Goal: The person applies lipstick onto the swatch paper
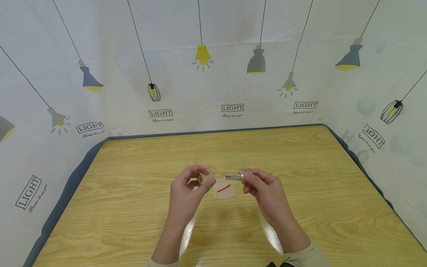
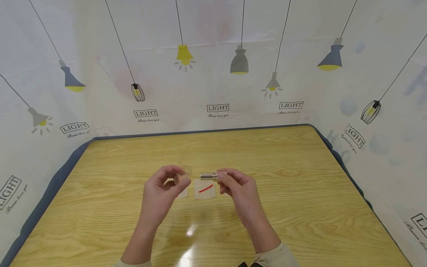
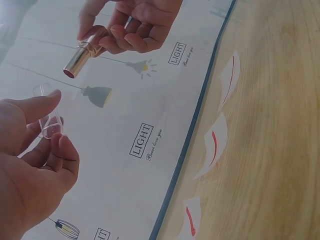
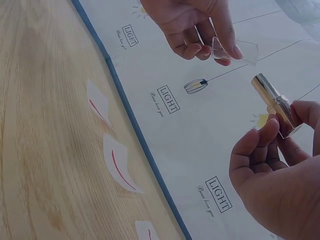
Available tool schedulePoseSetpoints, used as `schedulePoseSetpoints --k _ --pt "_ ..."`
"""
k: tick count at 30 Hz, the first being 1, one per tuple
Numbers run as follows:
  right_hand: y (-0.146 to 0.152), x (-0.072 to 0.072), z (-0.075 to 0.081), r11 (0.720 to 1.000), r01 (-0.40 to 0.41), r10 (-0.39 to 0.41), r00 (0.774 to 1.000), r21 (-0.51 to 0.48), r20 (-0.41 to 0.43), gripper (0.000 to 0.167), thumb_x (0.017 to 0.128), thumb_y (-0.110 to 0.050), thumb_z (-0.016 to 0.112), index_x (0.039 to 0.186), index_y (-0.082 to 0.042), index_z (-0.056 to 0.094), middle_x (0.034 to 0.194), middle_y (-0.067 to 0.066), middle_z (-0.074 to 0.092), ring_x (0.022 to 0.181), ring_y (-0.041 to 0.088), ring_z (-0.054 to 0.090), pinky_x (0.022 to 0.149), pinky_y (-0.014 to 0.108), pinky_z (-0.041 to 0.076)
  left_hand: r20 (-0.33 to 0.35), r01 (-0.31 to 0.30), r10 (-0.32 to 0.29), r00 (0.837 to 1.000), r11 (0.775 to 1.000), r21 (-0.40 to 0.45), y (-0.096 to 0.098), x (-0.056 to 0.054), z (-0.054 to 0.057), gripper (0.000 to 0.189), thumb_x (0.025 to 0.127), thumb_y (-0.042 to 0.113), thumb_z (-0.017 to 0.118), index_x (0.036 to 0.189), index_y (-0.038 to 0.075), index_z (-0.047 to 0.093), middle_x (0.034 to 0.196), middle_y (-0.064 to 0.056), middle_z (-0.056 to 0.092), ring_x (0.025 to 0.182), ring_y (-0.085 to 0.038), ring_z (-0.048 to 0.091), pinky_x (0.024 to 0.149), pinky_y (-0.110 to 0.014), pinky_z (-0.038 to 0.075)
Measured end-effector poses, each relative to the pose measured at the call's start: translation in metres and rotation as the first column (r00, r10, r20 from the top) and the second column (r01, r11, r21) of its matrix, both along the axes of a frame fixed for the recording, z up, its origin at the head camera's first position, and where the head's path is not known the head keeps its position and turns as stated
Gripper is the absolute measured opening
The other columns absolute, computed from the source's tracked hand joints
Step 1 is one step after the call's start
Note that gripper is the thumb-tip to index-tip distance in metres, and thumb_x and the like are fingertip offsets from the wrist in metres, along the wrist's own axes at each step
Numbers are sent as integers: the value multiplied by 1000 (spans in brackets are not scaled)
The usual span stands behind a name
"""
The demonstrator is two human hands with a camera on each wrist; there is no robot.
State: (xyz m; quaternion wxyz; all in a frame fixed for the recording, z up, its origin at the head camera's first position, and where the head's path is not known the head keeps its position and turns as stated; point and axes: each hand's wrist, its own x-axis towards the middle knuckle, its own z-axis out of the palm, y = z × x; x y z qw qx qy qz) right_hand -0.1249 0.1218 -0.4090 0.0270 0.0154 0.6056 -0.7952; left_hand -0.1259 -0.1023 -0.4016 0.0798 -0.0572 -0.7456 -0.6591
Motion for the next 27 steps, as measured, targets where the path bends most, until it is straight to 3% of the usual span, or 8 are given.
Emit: schedulePoseSetpoints --k 4,7,12,19,23,27 --pt "1 1 1 1000 4 -4 1000 -7 -8 13 105 -18 69 98 -17 81 84 -4 70 73 10 63 75 24 58 -54 11 -14 998 999 -48 1 0 -1 27 87 9 89 111 10 75 106 -7 73 93 -23 62 79 -21 56" --pt "1 1 2 1000 9 -9 1000 -16 -13 14 105 -17 69 97 -18 81 84 -5 70 73 9 63 75 24 59 -71 22 -25 997 998 -55 2 0 -1 29 86 6 89 111 11 76 106 -8 76 92 -19 68 79 -22 58" --pt "1 1 3 999 11 -11 1000 -32 -16 16 105 -15 69 95 -20 81 83 -5 70 72 9 63 74 23 58 -54 67 -68 996 997 -27 3 0 -1 30 87 1 86 114 9 76 103 -14 74 83 -8 70 74 -22 60" --pt "0 2 1 1000 -14 14 1000 -12 -19 15 105 -16 69 97 -19 81 85 -6 70 73 8 64 75 22 59 -16 163 -162 987 985 65 4 1 0 32 88 -4 82 118 -1 74 121 -20 67 93 -8 72 82 -25 65" --pt "-1 2 0 1000 -9 9 1000 -2 -8 14 104 -16 70 98 -18 81 85 -5 70 73 8 63 75 22 59 -5 184 -184 983 981 68 4 2 2 33 90 -2 82 121 -3 74 128 -21 67 101 -9 74 90 -27 64" --pt "-2 1 1 1000 -6 6 1000 5 0 13 104 -15 70 98 -17 81 86 -5 70 73 8 63 74 21 58 22 169 -171 985 984 48 5 2 2 34 89 -1 83 122 -1 75 124 -21 72 104 -11 74 93 -26 63"
